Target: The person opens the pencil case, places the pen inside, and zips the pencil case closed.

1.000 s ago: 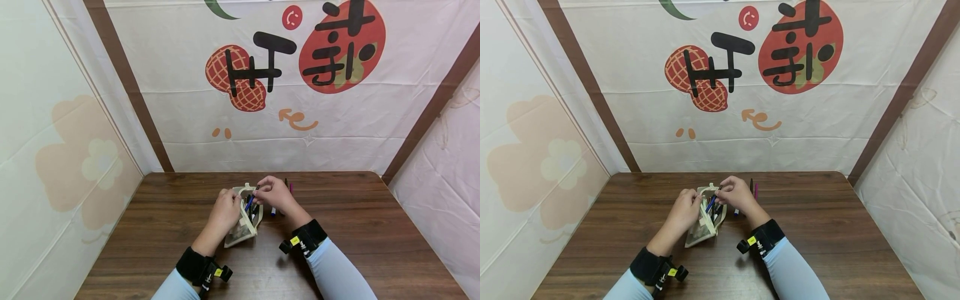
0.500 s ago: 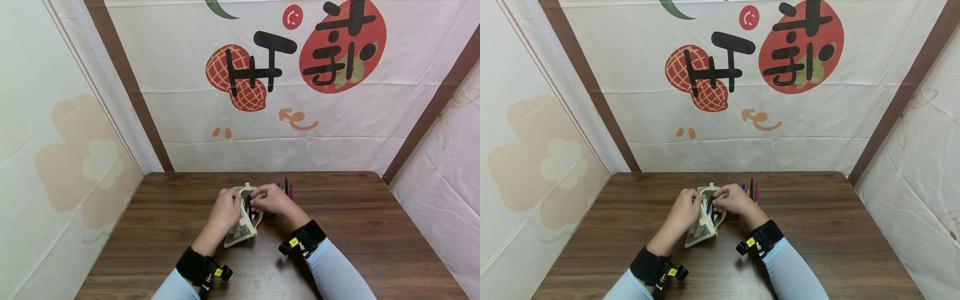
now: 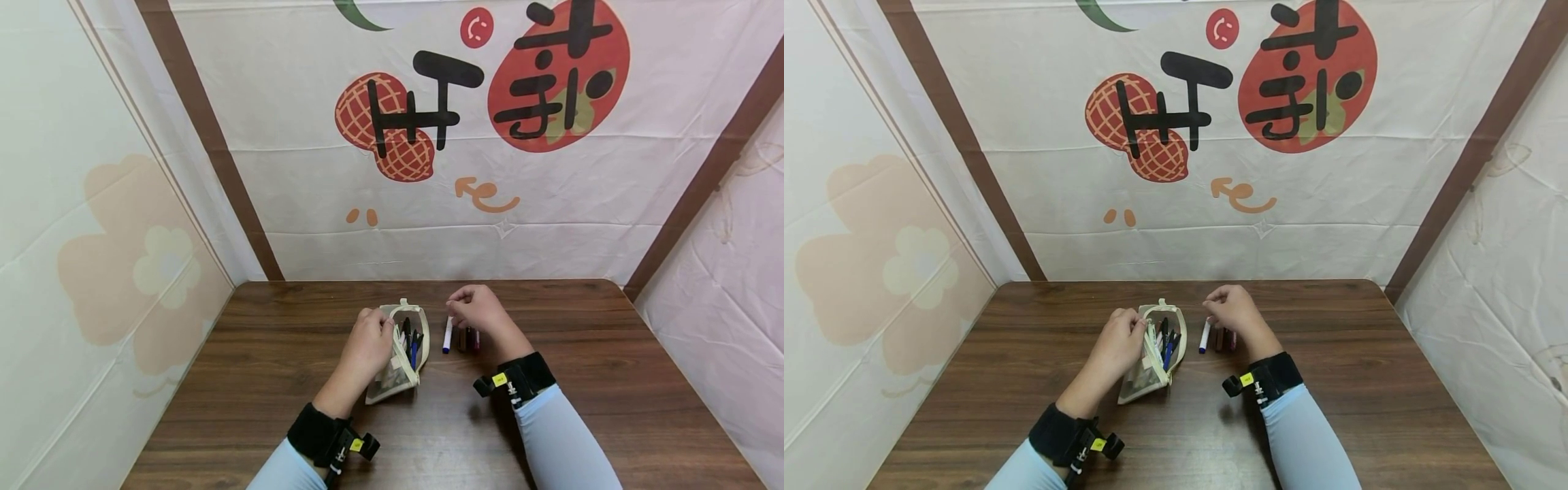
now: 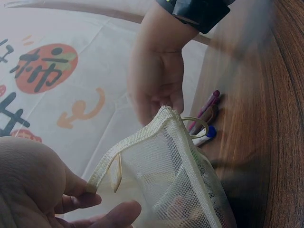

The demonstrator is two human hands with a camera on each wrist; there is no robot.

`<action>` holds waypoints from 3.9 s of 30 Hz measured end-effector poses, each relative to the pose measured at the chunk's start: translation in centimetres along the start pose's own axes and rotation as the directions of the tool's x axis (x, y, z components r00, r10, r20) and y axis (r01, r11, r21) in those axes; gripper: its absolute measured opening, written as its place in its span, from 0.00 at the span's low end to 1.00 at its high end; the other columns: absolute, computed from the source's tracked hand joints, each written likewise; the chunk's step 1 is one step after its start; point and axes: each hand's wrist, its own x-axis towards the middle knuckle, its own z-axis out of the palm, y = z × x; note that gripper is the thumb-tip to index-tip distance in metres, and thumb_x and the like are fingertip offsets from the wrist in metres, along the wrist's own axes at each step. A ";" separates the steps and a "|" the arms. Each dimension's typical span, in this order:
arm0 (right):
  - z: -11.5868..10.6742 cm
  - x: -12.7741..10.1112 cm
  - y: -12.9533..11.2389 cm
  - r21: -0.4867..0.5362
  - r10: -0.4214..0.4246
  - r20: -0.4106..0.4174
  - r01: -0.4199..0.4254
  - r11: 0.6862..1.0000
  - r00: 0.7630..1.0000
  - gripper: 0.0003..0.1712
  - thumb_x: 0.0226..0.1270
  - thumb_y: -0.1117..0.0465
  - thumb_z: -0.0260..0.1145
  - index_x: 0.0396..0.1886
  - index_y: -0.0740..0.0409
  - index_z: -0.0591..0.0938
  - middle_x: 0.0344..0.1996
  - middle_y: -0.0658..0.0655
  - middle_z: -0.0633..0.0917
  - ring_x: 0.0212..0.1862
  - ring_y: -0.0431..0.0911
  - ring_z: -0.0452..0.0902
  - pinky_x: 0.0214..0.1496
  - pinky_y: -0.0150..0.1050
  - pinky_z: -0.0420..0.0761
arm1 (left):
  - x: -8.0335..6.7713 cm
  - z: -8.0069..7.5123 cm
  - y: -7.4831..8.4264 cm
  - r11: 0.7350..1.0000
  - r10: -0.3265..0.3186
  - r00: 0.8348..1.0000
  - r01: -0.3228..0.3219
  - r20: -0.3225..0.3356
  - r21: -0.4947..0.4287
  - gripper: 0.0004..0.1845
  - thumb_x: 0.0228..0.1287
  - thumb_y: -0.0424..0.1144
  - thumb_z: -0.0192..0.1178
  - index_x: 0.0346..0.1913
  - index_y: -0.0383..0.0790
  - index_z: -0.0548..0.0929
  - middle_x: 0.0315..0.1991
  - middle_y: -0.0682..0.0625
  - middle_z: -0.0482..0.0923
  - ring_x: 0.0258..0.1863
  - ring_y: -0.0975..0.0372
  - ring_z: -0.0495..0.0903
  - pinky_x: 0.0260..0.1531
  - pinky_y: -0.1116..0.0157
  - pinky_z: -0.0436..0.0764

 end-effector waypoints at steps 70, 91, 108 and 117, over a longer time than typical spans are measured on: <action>-0.6 0.4 0.3 0.262 0.000 -0.047 0.013 0.965 0.999 0.28 0.69 0.68 0.72 0.66 0.61 0.73 0.42 0.63 0.86 0.39 0.55 0.90 0.51 0.59 0.89 | 0.1 -0.1 0.1 1.000 -0.027 0.999 0.027 0.027 -0.001 0.13 0.83 0.41 0.50 0.40 0.38 0.81 0.50 0.42 0.75 0.38 0.56 0.77 0.41 0.57 0.79; 6.6 -0.5 -1.7 0.359 -0.075 0.092 0.037 0.933 0.993 0.24 0.66 0.67 0.77 0.58 0.65 0.78 0.38 0.62 0.92 0.41 0.59 0.92 0.49 0.56 0.90 | 0.1 -0.2 -0.1 0.999 -0.024 1.000 0.024 -0.015 0.039 0.14 0.83 0.42 0.51 0.42 0.37 0.81 0.51 0.39 0.76 0.37 0.54 0.78 0.40 0.56 0.81; 7.1 -1.1 -2.3 0.103 -0.121 0.217 0.101 0.990 0.969 0.20 0.71 0.65 0.72 0.62 0.62 0.85 0.38 0.59 0.94 0.38 0.50 0.92 0.42 0.46 0.91 | 0.1 -0.2 0.0 0.998 -0.022 1.000 0.023 -0.013 0.062 0.14 0.82 0.43 0.51 0.42 0.37 0.82 0.52 0.40 0.76 0.41 0.54 0.79 0.44 0.54 0.81; 2.9 -0.3 -0.8 -0.175 -0.108 -0.054 0.097 0.980 0.993 0.11 0.77 0.59 0.67 0.51 0.58 0.88 0.38 0.60 0.92 0.32 0.49 0.89 0.32 0.42 0.86 | 0.0 -0.2 0.0 0.999 -0.011 1.000 0.012 -0.009 0.053 0.14 0.83 0.41 0.51 0.40 0.37 0.81 0.51 0.40 0.76 0.38 0.55 0.78 0.42 0.56 0.81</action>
